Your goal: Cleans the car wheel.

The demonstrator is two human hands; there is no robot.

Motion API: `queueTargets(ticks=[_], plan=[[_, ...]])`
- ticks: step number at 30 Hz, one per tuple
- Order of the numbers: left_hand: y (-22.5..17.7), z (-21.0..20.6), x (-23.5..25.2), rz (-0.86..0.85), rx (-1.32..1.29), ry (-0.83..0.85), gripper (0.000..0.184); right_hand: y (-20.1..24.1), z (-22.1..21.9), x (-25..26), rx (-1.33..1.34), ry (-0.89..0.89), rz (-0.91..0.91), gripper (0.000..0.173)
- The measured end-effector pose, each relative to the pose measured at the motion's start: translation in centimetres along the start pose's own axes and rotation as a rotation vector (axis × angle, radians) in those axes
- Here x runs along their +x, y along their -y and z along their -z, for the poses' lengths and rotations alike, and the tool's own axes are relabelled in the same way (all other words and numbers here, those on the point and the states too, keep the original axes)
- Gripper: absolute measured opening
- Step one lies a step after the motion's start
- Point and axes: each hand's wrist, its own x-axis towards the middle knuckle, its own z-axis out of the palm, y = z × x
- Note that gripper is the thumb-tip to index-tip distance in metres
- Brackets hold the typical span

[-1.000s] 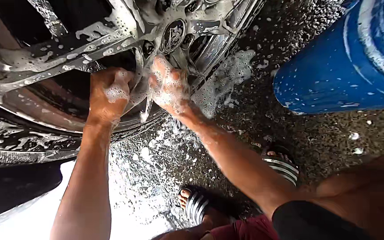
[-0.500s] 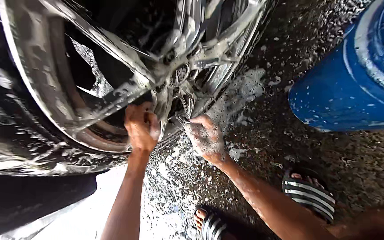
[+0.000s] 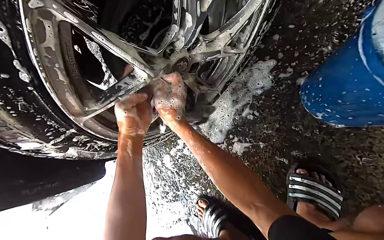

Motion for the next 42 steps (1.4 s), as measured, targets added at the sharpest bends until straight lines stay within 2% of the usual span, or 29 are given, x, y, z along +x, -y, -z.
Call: queueTargets(ticks=[2, 4, 6, 8, 10, 11, 13, 14, 15, 17, 18, 21, 23, 25, 28, 30, 31, 33, 34, 37, 40, 42], plan=[[0.8, 1.3, 1.1, -0.08, 0.083, 0.061, 0.038, -0.2, -0.1, 0.4, 0.138, 0.029, -0.089, 0.007], [1.2, 2.3, 1.6, -0.191, 0.282, 0.077, 0.027, 0.5, 0.1, 0.6, 0.155, 0.107, -0.135, 0.005], [1.2, 2.9, 1.7, -0.263, 0.549, 0.028, 0.023, 1.4, 0.4, 0.8, 0.087, 0.161, -0.161, 0.005], [1.6, 3.1, 1.5, -0.355, 0.79, -0.026, 0.026, 1.2, 0.9, 1.1, 0.085, 0.205, -0.164, 0.008], [2.1, 3.3, 1.4, -0.5, 0.931, -0.066, 0.032, 0.1, 1.8, 1.4, 0.134, 0.335, -0.161, 0.017], [2.4, 3.3, 1.5, -0.564, 0.991, -0.095, 0.033, -0.2, 2.9, 1.6, 0.107, 0.461, -0.155, 0.03], [2.6, 2.7, 1.3, -0.587, 1.112, -0.142, 0.031, -0.5, 5.5, 2.0, -0.109, 0.738, -0.135, 0.059], [2.6, 2.3, 1.0, -0.564, 1.163, -0.163, 0.027, -0.7, 6.5, 1.9, -0.267, 0.819, -0.123, 0.061], [2.4, 1.9, 0.6, -0.533, 1.203, -0.188, 0.023, -0.9, 7.2, 1.8, -0.388, 0.854, -0.121, 0.053], [2.3, 1.6, 0.0, -0.489, 1.284, -0.212, 0.019, -0.9, 7.5, 1.9, -0.482, 0.792, -0.095, 0.032], [2.4, 1.7, -0.7, -0.465, 1.325, -0.194, 0.018, -0.3, 7.3, 2.1, -0.461, 0.74, -0.045, 0.026], [1.7, 3.2, -3.3, -0.35, 1.404, -0.022, 0.01, 4.0, 5.3, 2.5, -0.393, 0.696, 0.088, 0.028], [0.0, 2.7, -4.3, -0.303, 1.443, 0.021, 0.013, 5.5, 4.6, 2.1, -0.54, 0.714, 0.073, 0.031], [-1.9, 2.3, -4.4, -0.281, 1.475, 0.013, 0.018, 3.2, 5.1, 1.6, -0.766, 0.667, 0.172, 0.031], [-1.5, 1.8, -2.3, -0.224, 1.352, -0.128, 0.022, -1.0, 8.0, 2.0, -0.891, 0.623, 0.285, 0.031], [0.4, 0.5, -0.4, -0.242, 1.16, -0.214, 0.03, -2.2, 10.8, 1.8, -0.856, 0.631, 0.327, 0.025], [1.3, 0.1, 0.5, -0.281, 1.13, -0.235, 0.032, -2.1, 11.7, 1.9, -0.817, 0.654, 0.306, 0.029], [2.2, -0.3, 0.8, -0.379, 1.264, -0.243, 0.023, -1.8, 11.9, 1.9, -0.666, 0.613, 0.286, 0.038], [2.4, -0.1, 0.4, -0.407, 1.359, -0.215, 0.018, -1.8, 11.1, 2.0, -0.57, 0.554, 0.324, 0.037], [3.0, 2.2, -3.3, -0.335, 1.561, -0.008, 0.015, -0.5, 6.9, 1.8, -0.361, 0.426, 0.452, 0.024], [2.4, 3.4, -5.6, -0.377, 1.644, 0.032, 0.017, -1.1, 4.2, 1.9, -0.381, 0.449, 0.48, 0.022], [0.9, 2.8, -4.0, -0.318, 1.623, 0.088, 0.019, -2.5, 5.7, 1.7, -0.457, 0.503, 0.471, 0.028]])
